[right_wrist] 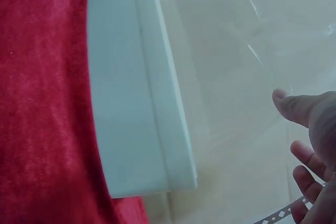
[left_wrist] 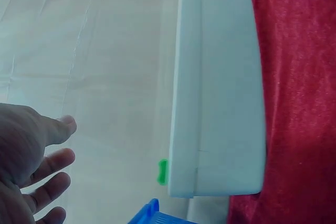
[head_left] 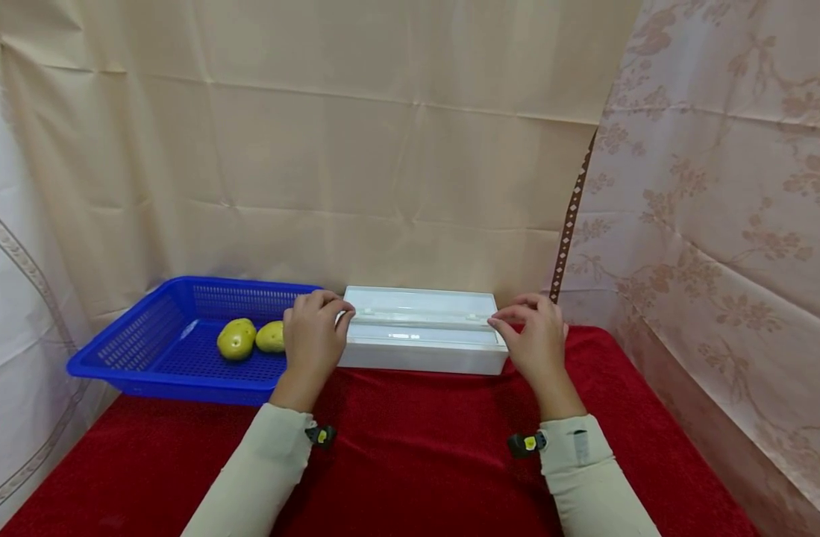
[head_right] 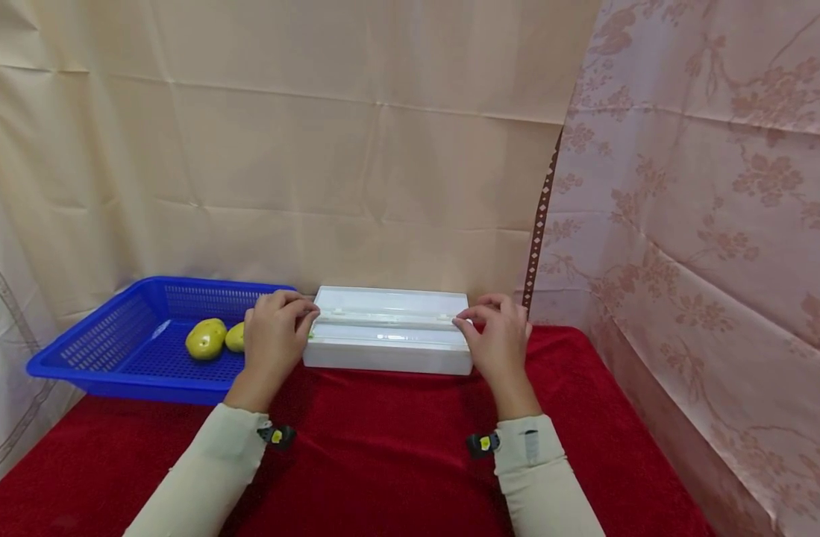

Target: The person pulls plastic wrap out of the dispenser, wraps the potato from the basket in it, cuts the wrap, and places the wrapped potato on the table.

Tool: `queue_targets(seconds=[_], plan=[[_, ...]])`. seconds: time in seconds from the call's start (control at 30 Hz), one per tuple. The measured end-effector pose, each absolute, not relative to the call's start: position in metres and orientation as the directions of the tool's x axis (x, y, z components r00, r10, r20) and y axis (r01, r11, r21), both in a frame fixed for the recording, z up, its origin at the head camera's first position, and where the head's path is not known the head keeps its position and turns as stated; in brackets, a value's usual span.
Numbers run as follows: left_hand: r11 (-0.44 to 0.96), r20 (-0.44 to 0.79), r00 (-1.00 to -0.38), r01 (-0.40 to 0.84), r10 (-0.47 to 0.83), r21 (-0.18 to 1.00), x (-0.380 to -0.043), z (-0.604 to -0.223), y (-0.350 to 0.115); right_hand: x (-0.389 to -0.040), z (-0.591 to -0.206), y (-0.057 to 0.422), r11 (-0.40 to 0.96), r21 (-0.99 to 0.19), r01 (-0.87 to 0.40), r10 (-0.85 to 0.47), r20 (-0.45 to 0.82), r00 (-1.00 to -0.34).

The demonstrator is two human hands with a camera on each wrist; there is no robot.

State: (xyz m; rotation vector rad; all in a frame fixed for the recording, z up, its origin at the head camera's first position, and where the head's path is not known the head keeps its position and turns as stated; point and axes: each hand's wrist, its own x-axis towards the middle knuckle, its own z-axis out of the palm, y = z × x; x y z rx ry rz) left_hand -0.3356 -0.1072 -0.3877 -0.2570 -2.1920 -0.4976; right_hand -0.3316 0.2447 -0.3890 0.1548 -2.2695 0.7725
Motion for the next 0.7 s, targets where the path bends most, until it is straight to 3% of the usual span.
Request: queue_targets(seconds=[0.7], plan=[[0.88,0.83,-0.558,0.398,0.01,0.258,-0.323,-0.367,-0.109,-0.316,-0.366,0.244,0.792,-0.48,-0.376,0.12,0.727,-0.676]])
